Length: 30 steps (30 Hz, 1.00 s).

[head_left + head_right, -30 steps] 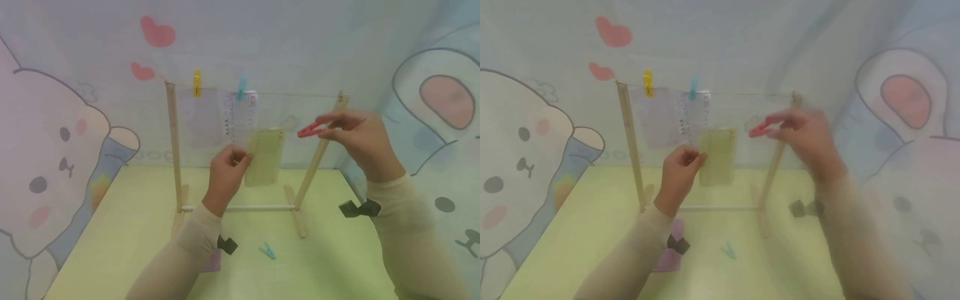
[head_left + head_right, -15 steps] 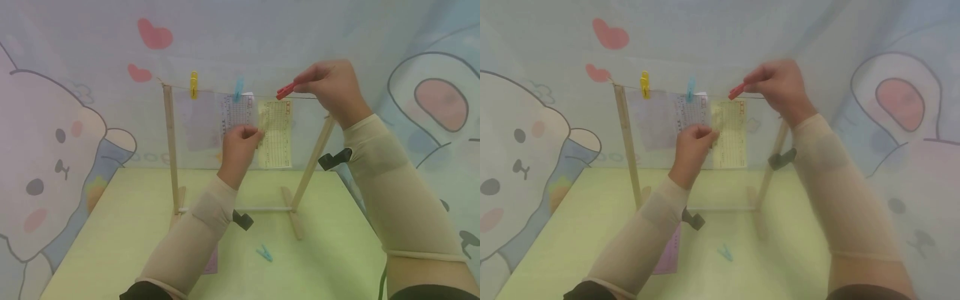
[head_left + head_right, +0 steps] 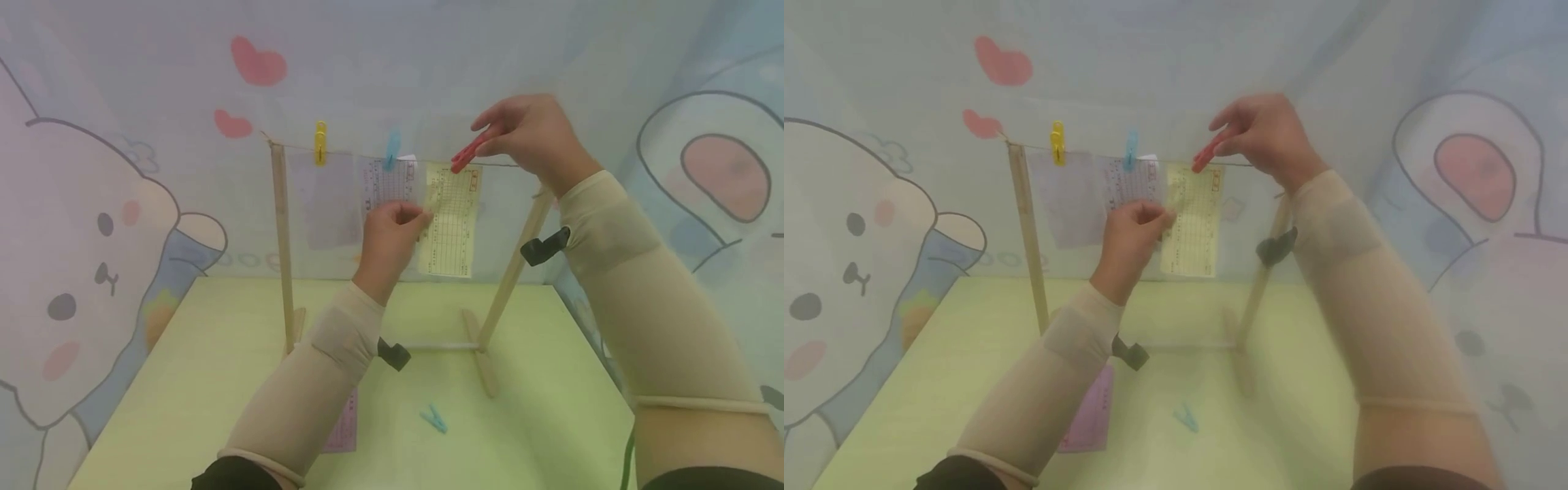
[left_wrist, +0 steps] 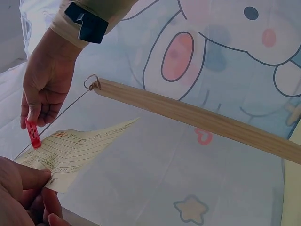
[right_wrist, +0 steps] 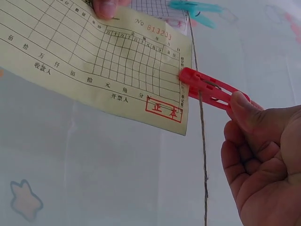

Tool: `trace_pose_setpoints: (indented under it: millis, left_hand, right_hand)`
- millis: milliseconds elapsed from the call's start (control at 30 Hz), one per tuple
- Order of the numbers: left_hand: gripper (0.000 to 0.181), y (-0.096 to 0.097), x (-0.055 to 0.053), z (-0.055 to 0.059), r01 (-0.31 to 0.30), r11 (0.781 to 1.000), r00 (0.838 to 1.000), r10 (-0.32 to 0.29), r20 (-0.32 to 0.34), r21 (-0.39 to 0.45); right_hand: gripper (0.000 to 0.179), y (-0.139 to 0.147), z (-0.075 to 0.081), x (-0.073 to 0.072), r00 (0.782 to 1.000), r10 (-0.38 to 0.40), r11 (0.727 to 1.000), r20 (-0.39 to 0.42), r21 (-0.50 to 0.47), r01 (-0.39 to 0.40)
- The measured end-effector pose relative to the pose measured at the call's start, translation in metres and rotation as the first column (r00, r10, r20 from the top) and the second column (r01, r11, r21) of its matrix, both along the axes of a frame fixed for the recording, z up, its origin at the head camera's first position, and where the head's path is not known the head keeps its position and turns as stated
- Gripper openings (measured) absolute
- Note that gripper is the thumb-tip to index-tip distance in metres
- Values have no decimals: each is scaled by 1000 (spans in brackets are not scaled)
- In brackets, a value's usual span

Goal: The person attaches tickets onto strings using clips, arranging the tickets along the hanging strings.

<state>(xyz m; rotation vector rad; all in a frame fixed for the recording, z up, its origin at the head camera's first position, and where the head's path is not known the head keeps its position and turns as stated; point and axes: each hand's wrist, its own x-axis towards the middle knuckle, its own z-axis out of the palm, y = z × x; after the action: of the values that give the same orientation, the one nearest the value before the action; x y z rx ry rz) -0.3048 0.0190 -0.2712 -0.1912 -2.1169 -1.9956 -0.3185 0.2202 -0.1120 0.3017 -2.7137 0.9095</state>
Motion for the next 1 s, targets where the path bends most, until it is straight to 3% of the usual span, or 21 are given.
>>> trace_pose_setpoints:
  millis: [133,267,433,667,800,867,900,933,967,1000]
  left_hand:
    - [12,1,-2,-2,-16,1000,999,16,-39,-1]
    - [12,3,-3,-4,-20,1000,998,21,-67,14]
    - [14,5,-4,-5,-19,1000,997,19,-76,2]
    - [16,4,-6,-9,-27,1000,994,26,-105,-10]
    - [20,2,-5,-15,-37,999,989,34,-147,-14]
    - [22,-3,1,-22,-68,997,979,62,-194,-24]
    - [23,-7,5,-29,-95,995,969,85,-233,-32]
    - [22,-13,10,-37,-123,991,954,107,-281,-41]
    - [21,-19,16,-48,-159,986,934,134,-331,-49]
    - [19,-26,23,-61,-199,978,912,161,-377,-64]
  right_hand:
    - [37,2,6,-8,997,78,991,-3,112,-77]
    - [40,3,10,-13,988,138,978,62,152,-146]
    - [44,4,11,-11,980,166,955,109,231,-187]
    - [51,10,8,-7,973,212,945,89,236,-227]
    - [59,20,2,0,983,185,961,3,207,-182]
    - [57,26,-8,12,985,113,987,-127,129,-96]
    - [53,30,-17,21,970,76,996,-230,68,-62]
    - [48,34,-28,30,940,29,999,-339,-19,-37]
    - [41,39,-42,40,894,-17,993,-448,-109,-36]
    - [33,44,-59,50,834,-58,982,-549,-184,-53]
